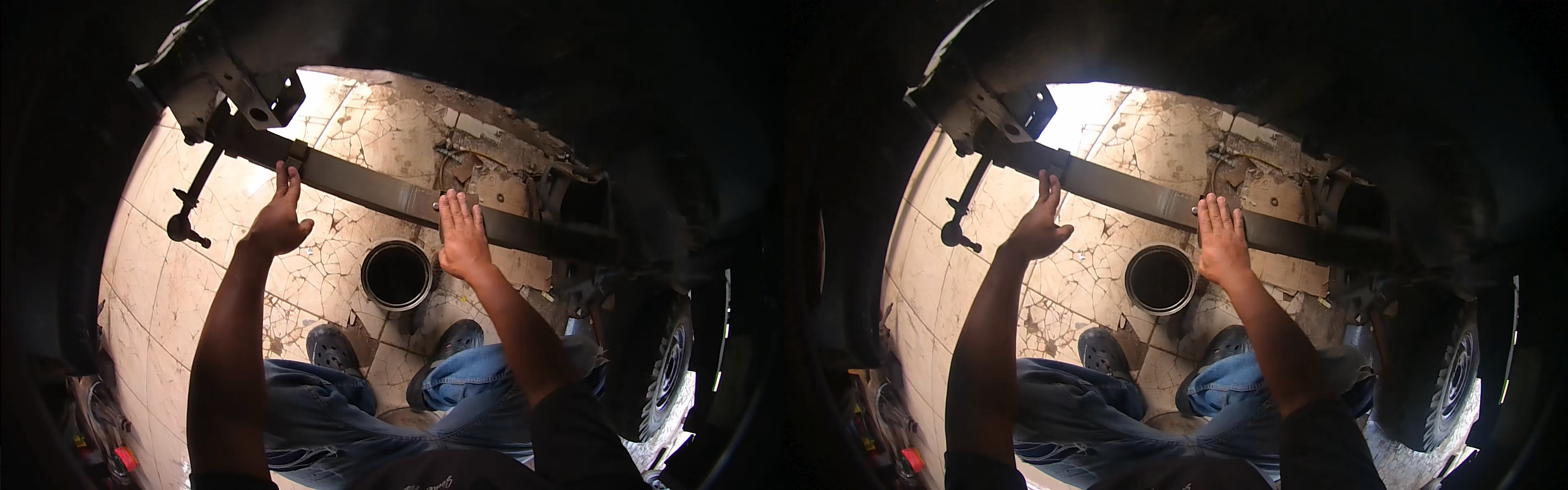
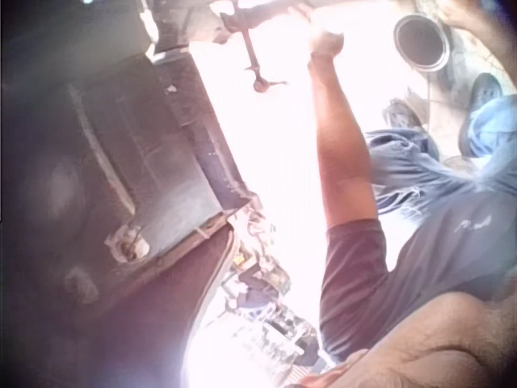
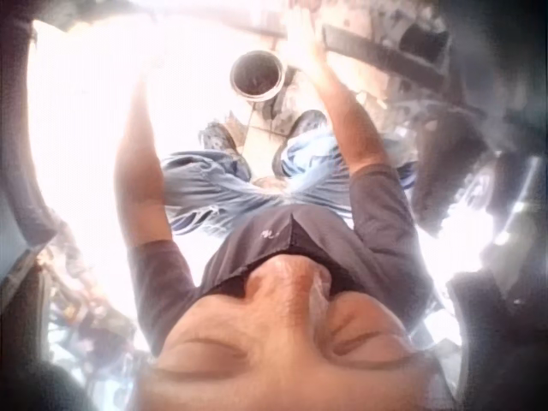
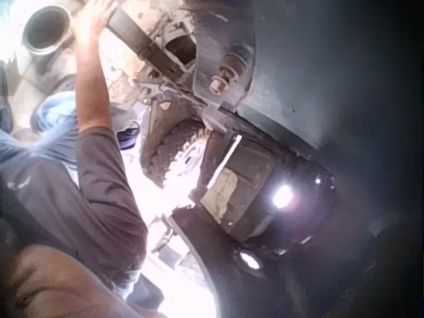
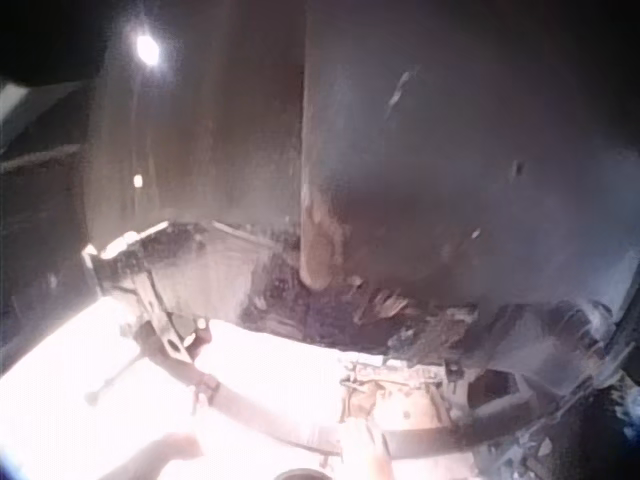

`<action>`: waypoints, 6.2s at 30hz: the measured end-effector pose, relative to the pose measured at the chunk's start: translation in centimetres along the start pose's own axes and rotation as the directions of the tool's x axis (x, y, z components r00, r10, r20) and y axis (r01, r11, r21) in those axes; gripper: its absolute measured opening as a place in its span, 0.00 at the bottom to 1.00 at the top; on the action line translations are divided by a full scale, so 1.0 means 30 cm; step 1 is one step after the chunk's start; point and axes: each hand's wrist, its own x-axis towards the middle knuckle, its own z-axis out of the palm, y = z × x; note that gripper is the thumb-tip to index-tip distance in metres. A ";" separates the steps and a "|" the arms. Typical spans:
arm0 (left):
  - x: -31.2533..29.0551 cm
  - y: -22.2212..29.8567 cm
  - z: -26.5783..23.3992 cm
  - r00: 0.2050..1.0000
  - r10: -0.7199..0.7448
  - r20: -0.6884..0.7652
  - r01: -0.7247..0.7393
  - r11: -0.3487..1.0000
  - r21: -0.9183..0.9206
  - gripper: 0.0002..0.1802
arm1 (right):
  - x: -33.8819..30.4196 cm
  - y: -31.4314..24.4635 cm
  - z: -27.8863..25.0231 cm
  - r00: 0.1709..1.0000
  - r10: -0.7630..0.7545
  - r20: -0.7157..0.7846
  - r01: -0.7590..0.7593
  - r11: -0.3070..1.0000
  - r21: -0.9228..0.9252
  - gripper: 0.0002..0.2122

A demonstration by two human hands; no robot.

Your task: The person repeatedly wipes a long metal beam with their hands, moving along its length and returning to earlier sections. The hands contact the beam directly without visible tools. The beam remains in place under the vehicle throughout the clip.

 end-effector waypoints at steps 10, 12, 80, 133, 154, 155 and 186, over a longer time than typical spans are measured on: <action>0.000 0.064 -0.032 0.990 -0.095 0.100 0.091 0.995 0.041 0.59 | 0.068 0.080 -0.089 0.974 -0.178 0.138 0.168 0.982 0.082 0.48; 0.010 0.054 -0.026 0.995 -0.073 0.068 0.071 0.997 0.035 0.59 | 0.068 0.102 -0.104 0.971 -0.198 0.134 0.187 0.978 0.092 0.48; -0.018 0.037 -0.025 0.997 -0.054 0.062 0.058 0.996 -0.068 0.58 | 0.139 -0.307 -0.023 0.995 0.097 -0.017 -0.095 0.992 0.086 0.52; -0.006 0.028 -0.022 0.994 -0.082 0.071 0.086 0.995 -0.049 0.57 | 0.185 -0.330 -0.096 0.971 0.151 0.187 -0.184 0.968 0.173 0.54; 0.001 0.071 -0.040 0.992 -0.070 0.106 0.078 0.995 -0.067 0.59 | 0.035 -0.006 -0.101 0.826 -0.539 0.164 0.541 0.840 0.040 0.47; 0.000 0.074 -0.038 0.988 -0.089 0.123 0.096 0.994 -0.054 0.59 | 0.045 -0.026 -0.097 0.828 -0.535 0.167 0.533 0.844 0.058 0.46; 0.001 0.038 -0.023 0.996 -0.055 0.064 0.060 0.995 -0.083 0.58 | 0.327 -0.303 -0.060 0.925 0.354 0.138 -0.379 0.851 0.362 0.44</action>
